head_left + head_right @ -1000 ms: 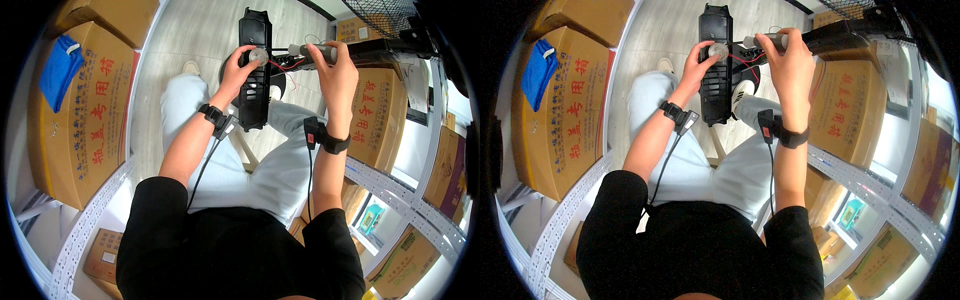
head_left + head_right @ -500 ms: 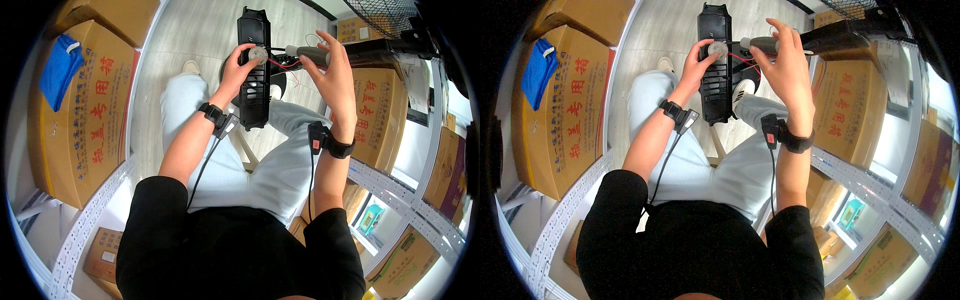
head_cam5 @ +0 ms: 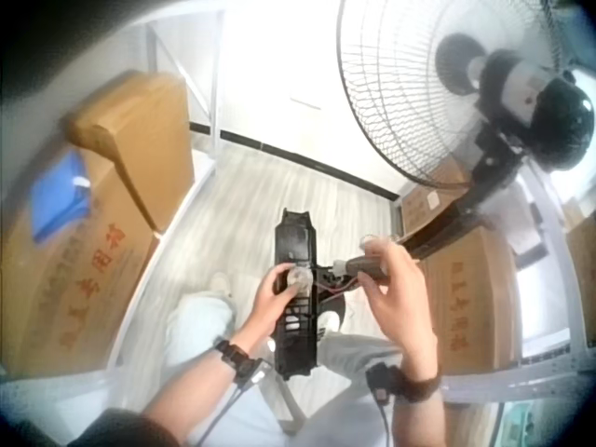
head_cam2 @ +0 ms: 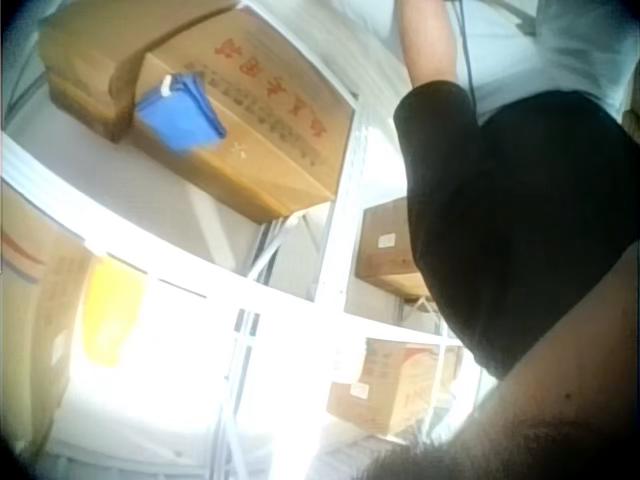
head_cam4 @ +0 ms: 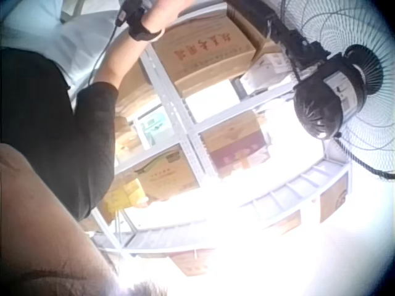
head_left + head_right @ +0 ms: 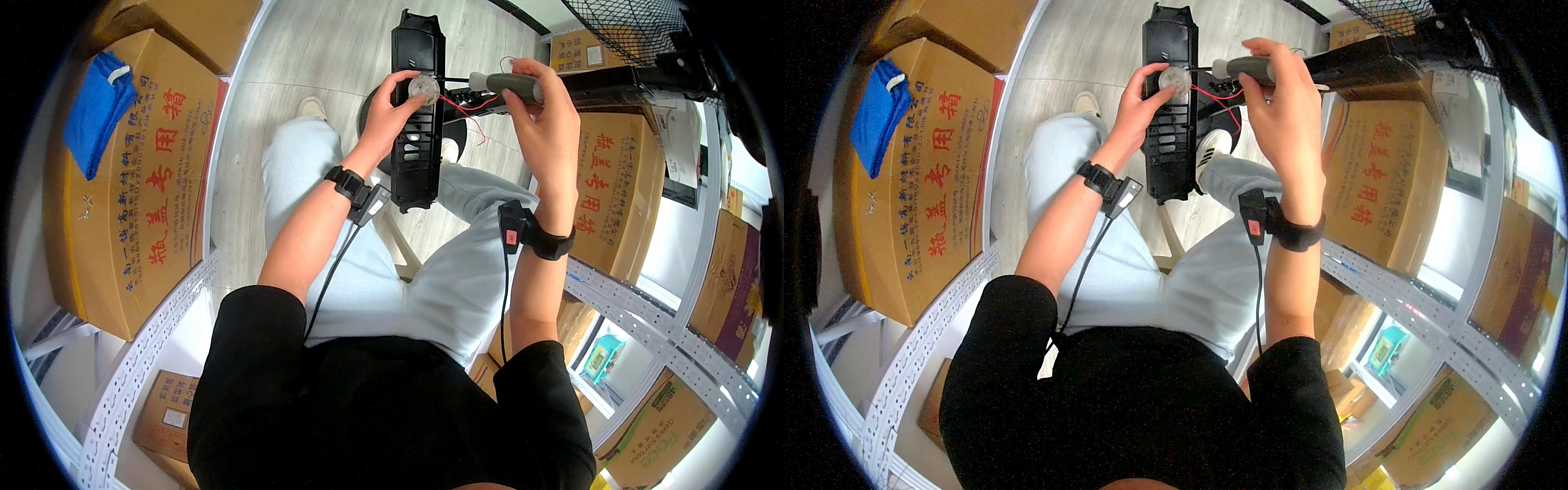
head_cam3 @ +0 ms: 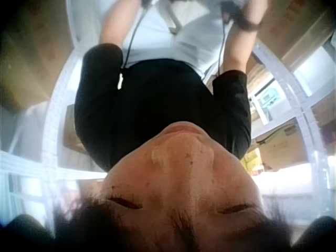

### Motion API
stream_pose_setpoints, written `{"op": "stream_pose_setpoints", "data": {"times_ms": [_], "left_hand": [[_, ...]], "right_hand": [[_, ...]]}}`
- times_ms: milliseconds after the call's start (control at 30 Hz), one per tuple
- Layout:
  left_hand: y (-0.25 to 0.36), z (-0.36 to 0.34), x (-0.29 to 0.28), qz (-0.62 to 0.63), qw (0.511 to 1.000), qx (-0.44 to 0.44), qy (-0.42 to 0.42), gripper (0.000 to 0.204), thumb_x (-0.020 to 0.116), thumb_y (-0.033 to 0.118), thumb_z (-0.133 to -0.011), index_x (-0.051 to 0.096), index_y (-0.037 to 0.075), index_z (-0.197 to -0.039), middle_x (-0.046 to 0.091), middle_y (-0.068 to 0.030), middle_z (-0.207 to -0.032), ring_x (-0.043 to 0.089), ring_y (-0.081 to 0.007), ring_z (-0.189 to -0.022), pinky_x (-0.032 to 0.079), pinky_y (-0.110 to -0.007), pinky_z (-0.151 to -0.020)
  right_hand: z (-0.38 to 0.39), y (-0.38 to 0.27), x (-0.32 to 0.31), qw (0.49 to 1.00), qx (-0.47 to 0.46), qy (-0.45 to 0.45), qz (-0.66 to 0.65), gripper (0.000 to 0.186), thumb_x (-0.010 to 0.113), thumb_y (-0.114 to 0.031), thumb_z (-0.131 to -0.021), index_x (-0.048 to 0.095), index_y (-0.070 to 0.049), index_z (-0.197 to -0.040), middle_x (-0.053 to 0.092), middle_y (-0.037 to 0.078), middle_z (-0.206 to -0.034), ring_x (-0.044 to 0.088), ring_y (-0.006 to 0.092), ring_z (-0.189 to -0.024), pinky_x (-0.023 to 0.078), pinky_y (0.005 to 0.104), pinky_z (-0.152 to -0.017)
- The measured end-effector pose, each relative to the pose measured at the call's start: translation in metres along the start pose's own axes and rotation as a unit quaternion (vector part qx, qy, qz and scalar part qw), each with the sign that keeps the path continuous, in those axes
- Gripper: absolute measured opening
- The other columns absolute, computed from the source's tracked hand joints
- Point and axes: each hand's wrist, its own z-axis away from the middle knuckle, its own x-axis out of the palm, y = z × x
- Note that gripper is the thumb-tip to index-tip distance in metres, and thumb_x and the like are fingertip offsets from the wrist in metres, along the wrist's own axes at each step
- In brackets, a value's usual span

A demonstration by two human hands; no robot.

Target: The person uses a screwdriver to remove screws from the back panel of a standing fan, detaches the panel, and manipulates internal wiring and components. The person then reattaches the panel and secures it with screws.

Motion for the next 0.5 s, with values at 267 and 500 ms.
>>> {"op": "stream_pose_setpoints", "data": {"times_ms": [267,500], "left_hand": [[-0.0072,-0.0017,-0.0029,-0.01,1.0,-0.009,0.002,0.044,0.07,0.0,-0.087,0.056,0.008,-0.128,0.063,-0.0048,-0.112,0.06,-0.0131,-0.102,0.049,-0.028,-0.087],[-0.0023,-0.0005,-0.0021,-0.006,1.0,-0.008,0.003,0.044,0.068,0.0,-0.088,0.055,0.008,-0.129,0.062,-0.0059,-0.114,0.058,-0.0136,-0.104,0.048,-0.029,-0.089]], "right_hand": [[-0.0084,-0.0008,-0.0026,0.997,0.028,-0.016,0.067,0.03,0.075,-0.012,-0.083,0.066,-0.009,-0.112,0.066,0.013,-0.086,0.068,0.0267,-0.078,0.054,0.0339,-0.068],[-0.0015,0.004,-0.0075,0.996,0.081,0.008,-0.029,0.03,0.078,-0.015,-0.084,0.068,-0.008,-0.111,0.072,0.009,-0.091,0.067,0.0154,-0.073,0.054,0.0267,-0.068]]}}
